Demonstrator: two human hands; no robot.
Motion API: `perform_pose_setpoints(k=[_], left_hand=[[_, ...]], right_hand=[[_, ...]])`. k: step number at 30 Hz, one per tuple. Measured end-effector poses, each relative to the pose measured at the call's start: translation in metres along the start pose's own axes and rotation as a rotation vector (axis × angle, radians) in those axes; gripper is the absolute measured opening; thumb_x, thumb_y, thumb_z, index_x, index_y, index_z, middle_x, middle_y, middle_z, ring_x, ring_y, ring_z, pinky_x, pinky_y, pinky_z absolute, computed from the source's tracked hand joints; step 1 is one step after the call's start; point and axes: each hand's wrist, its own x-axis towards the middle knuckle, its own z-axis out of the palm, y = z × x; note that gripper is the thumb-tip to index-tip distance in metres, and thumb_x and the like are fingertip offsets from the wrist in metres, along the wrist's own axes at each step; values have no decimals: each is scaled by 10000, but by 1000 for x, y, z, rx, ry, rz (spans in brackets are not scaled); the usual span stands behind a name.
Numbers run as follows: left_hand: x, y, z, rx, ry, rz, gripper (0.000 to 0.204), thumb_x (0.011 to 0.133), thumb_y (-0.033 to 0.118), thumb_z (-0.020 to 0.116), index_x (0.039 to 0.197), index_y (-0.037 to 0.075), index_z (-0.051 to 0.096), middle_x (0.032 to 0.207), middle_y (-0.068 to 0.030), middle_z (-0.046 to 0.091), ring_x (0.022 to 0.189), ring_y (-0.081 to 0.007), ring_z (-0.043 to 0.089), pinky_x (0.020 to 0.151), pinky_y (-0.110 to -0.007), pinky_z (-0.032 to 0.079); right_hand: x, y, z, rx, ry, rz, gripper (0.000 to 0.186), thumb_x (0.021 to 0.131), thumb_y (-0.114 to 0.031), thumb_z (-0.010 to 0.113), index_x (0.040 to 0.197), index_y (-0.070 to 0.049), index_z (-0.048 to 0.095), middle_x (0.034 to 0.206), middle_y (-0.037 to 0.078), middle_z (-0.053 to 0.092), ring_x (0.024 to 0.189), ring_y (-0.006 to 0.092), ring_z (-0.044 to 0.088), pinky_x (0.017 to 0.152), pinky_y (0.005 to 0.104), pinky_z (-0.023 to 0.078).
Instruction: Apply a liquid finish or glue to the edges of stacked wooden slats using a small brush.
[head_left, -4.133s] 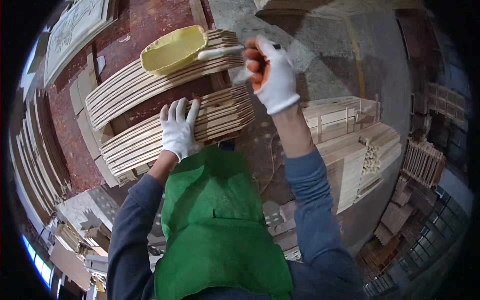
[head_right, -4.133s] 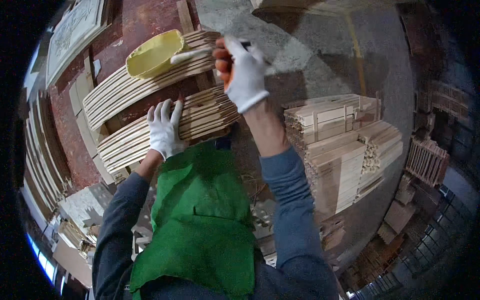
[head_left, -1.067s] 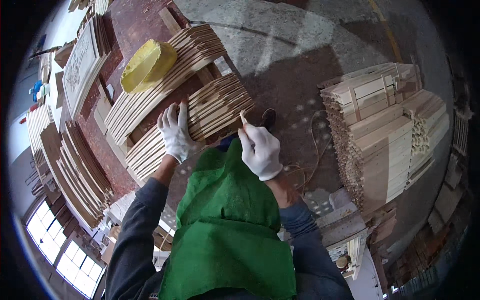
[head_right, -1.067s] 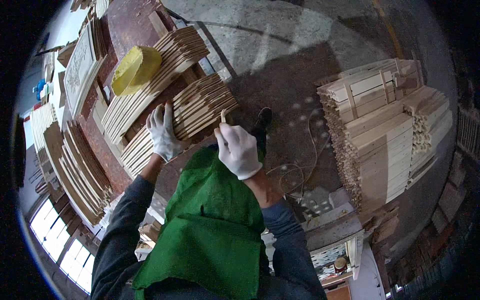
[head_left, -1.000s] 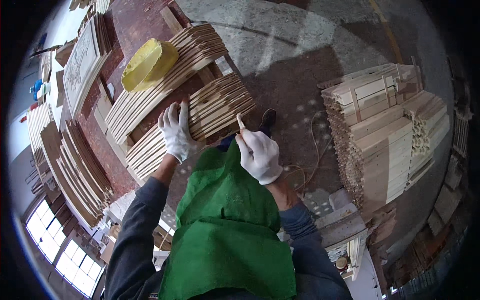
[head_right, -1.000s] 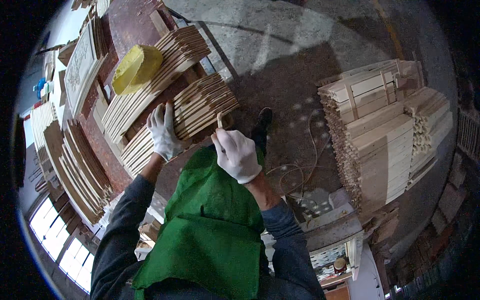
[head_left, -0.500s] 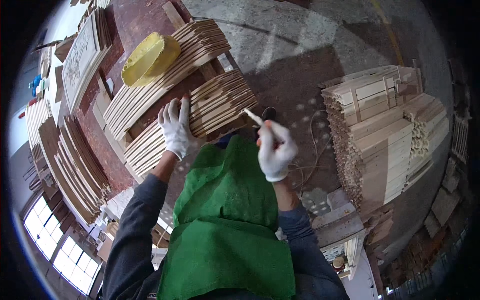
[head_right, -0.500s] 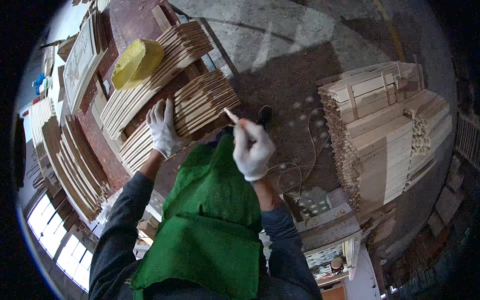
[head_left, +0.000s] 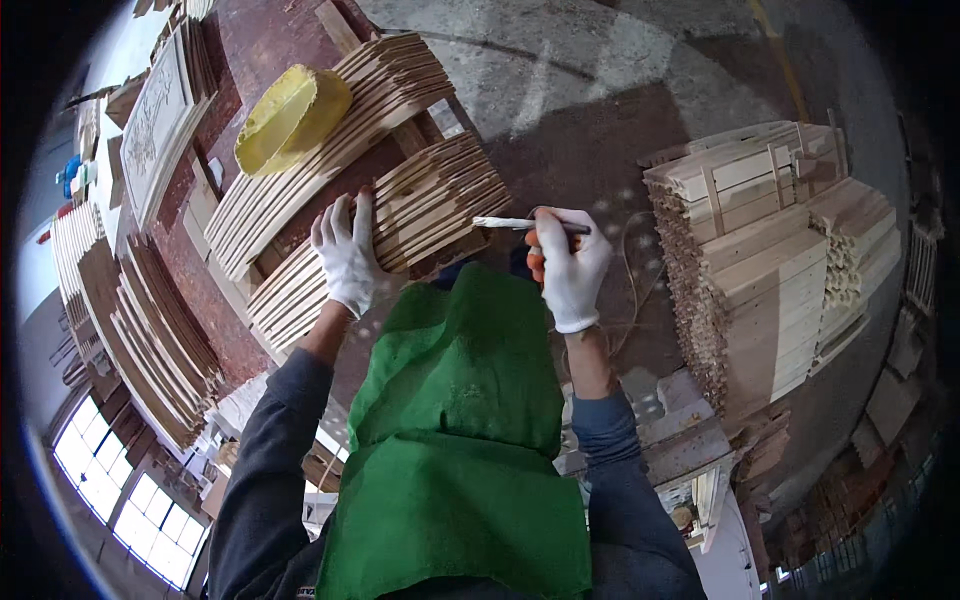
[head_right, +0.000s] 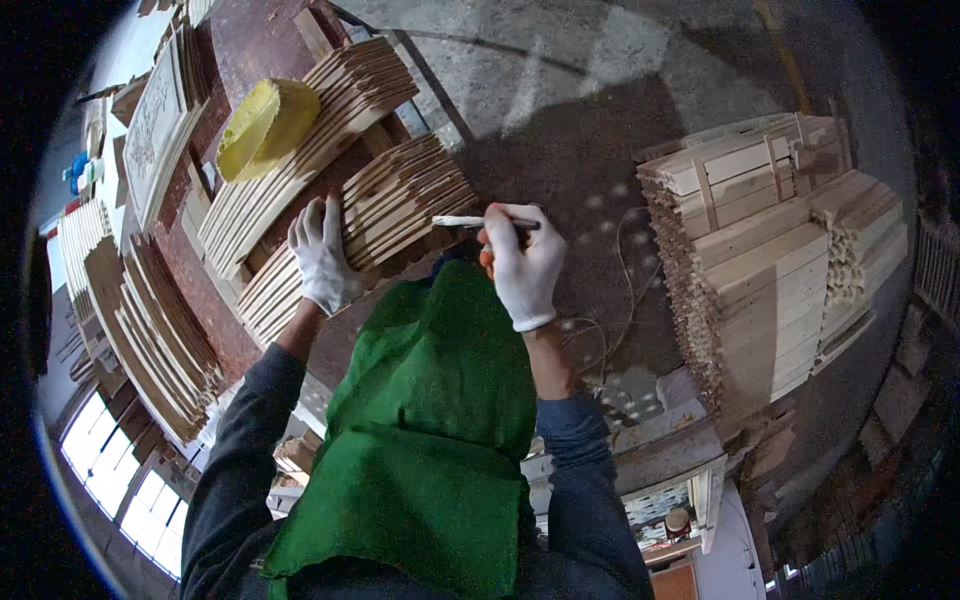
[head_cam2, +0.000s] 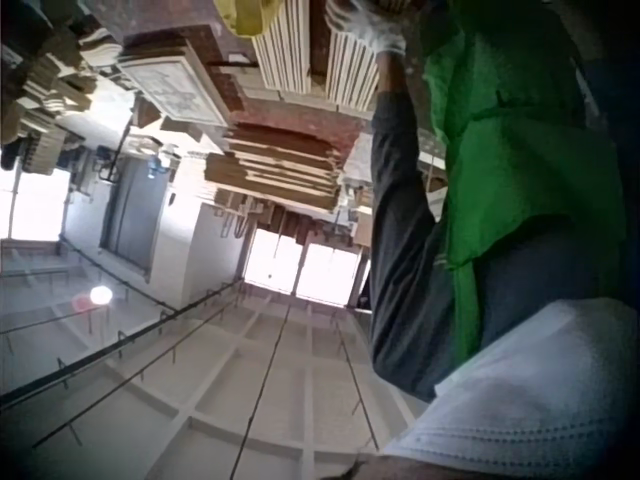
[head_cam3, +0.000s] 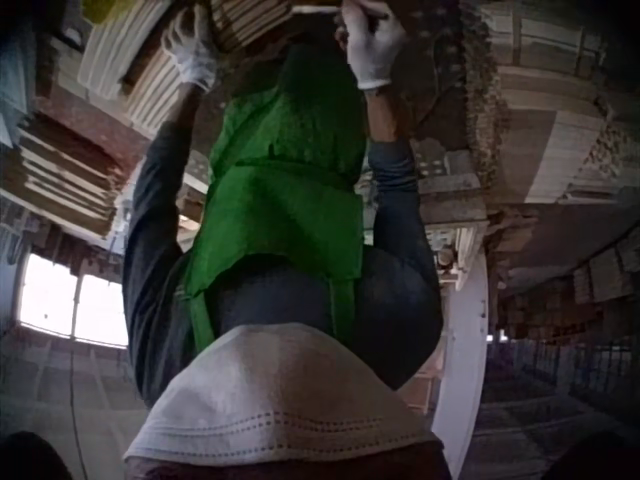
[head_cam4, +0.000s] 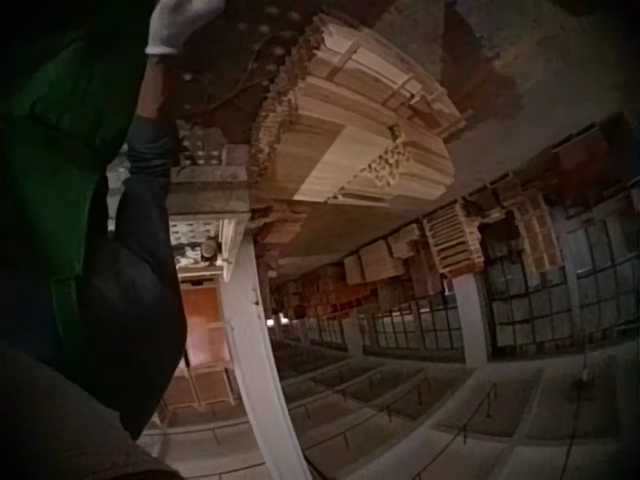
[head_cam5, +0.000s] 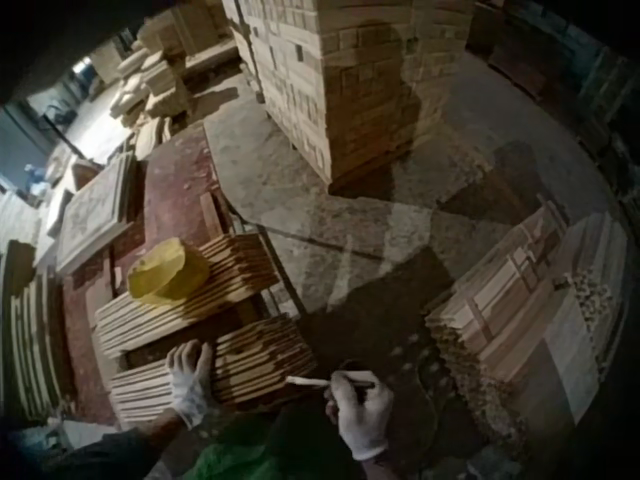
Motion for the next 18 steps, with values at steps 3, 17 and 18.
perform_pose_setpoints(k=[3,17,18], left_hand=[[0,3,0,4,-11,3,1237,528,510,837,1566,81,318,1432,-240,403,1310,-398,395,1135,-545,235],[-2,-3,4,15,-36,-21,1230,531,514,825,1565,79,319,1426,-231,404,1315,-393,388,1143,-537,220],[-2,-2,4,20,-24,-20,1221,535,511,822,1562,80,323,1423,-229,405,1314,-391,388,1143,-538,221]], right_hand=[[4,2,-2,-27,-4,-39,168,970,-144,666,1050,2,688,752,66,684,496,78,545,405,225,374],[16,0,-1,-70,92,-107,154,960,-136,682,1043,-7,691,748,57,681,512,74,554,412,228,371],[16,-2,0,-59,68,-101,152,958,-134,683,1041,-7,693,746,57,681,514,76,556,417,229,375]])
